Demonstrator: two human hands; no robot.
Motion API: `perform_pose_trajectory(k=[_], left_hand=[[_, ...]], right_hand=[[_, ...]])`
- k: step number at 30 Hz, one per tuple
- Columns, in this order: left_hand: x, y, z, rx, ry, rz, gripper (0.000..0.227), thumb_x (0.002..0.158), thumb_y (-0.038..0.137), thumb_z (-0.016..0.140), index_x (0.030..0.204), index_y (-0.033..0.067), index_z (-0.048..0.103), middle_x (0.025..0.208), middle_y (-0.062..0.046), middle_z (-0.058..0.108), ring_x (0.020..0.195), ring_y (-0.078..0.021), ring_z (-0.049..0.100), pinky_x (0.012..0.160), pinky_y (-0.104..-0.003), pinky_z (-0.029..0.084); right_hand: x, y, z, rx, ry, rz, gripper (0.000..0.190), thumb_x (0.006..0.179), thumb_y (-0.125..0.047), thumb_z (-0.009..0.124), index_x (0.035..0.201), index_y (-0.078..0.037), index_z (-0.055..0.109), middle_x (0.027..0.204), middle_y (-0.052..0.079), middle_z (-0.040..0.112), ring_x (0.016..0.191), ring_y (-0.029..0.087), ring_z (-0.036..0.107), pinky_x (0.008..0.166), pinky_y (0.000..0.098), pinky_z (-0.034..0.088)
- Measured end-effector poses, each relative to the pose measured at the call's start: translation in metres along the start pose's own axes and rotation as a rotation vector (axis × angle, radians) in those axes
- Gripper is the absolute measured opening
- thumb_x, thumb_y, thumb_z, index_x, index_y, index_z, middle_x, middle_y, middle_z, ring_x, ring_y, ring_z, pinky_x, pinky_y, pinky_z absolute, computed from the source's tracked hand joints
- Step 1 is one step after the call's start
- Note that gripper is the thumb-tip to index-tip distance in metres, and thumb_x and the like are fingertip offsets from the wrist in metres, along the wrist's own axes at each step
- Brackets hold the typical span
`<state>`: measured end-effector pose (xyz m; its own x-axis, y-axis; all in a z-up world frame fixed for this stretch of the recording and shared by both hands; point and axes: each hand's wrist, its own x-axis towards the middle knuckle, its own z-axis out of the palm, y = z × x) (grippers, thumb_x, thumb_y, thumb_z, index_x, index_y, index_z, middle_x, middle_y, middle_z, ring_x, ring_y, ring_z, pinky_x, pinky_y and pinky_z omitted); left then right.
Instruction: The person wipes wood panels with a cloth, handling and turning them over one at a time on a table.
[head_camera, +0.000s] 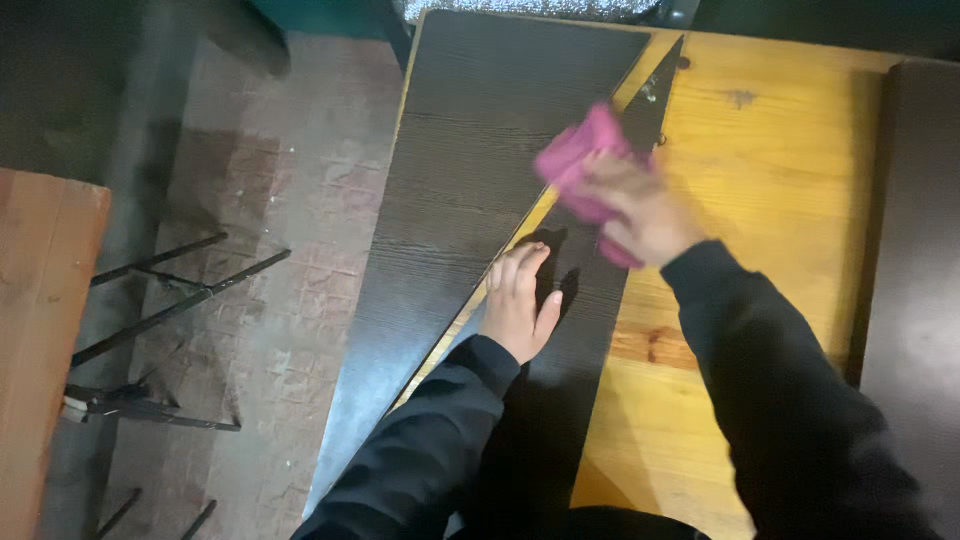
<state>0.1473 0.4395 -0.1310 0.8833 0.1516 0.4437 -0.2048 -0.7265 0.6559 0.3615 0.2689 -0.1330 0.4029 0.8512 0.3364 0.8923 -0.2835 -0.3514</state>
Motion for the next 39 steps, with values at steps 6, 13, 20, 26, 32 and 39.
perform_pose_trajectory(k=[6,13,20,26,32,39], left_hand=[[0.000,-0.002,-0.002,-0.009,-0.019,-0.044,0.050,0.103,0.028,0.049,0.147,0.0063,0.044,0.138,-0.015,0.049,0.127,-0.0374,0.051,0.105,-0.050,0.042],[-0.007,-0.006,-0.003,0.060,-0.032,-0.068,0.048,0.104,0.033,0.046,0.146,0.0106,0.044,0.132,-0.012,0.051,0.113,-0.0364,0.054,0.096,-0.049,0.042],[0.000,-0.005,-0.004,-0.007,0.022,-0.061,0.044,0.102,0.030,0.049,0.141,0.0106,0.049,0.130,-0.012,0.051,0.112,-0.0357,0.054,0.094,-0.047,0.041],[-0.008,-0.012,-0.007,-0.106,0.103,-0.138,0.040,0.106,0.033,0.040,0.135,0.0076,0.052,0.127,-0.012,0.051,0.120,-0.0372,0.053,0.102,-0.046,0.042],[-0.007,-0.004,-0.008,-0.194,0.128,-0.176,0.034,0.105,0.026,0.042,0.133,0.0099,0.052,0.123,-0.013,0.051,0.104,-0.0346,0.056,0.091,-0.047,0.047],[-0.003,-0.007,-0.012,-0.183,0.140,-0.153,0.029,0.104,0.022,0.043,0.127,0.0100,0.054,0.124,-0.012,0.053,0.090,-0.0305,0.062,0.082,-0.044,0.052]], right_hand=[[0.011,-0.034,0.026,-0.251,0.162,0.194,0.062,0.077,-0.012,0.075,0.138,-0.012,0.068,0.150,0.021,0.058,0.139,0.041,0.053,0.117,0.0511,0.040],[-0.028,-0.048,-0.003,0.255,-0.085,-0.148,0.064,0.073,-0.012,0.058,0.136,-0.021,0.067,0.150,0.013,0.058,0.139,0.039,0.053,0.113,0.0582,0.040],[0.006,-0.062,-0.017,-0.032,-0.081,0.071,0.062,0.073,-0.023,0.069,0.135,-0.018,0.065,0.152,0.018,0.055,0.144,0.042,0.047,0.119,0.0593,0.033],[-0.055,-0.127,-0.015,0.261,-0.195,-0.173,0.049,0.067,-0.021,0.066,0.114,-0.011,0.072,0.130,0.024,0.064,0.138,0.048,0.050,0.116,0.0655,0.032],[-0.053,-0.054,-0.007,-0.066,-0.059,0.081,0.055,0.077,-0.009,0.064,0.131,-0.015,0.069,0.146,0.020,0.058,0.141,0.044,0.048,0.119,0.0608,0.033],[-0.071,-0.138,0.018,0.266,-0.092,-0.074,0.064,0.066,-0.011,0.060,0.128,-0.021,0.072,0.143,0.015,0.063,0.140,0.037,0.051,0.116,0.0591,0.037]])
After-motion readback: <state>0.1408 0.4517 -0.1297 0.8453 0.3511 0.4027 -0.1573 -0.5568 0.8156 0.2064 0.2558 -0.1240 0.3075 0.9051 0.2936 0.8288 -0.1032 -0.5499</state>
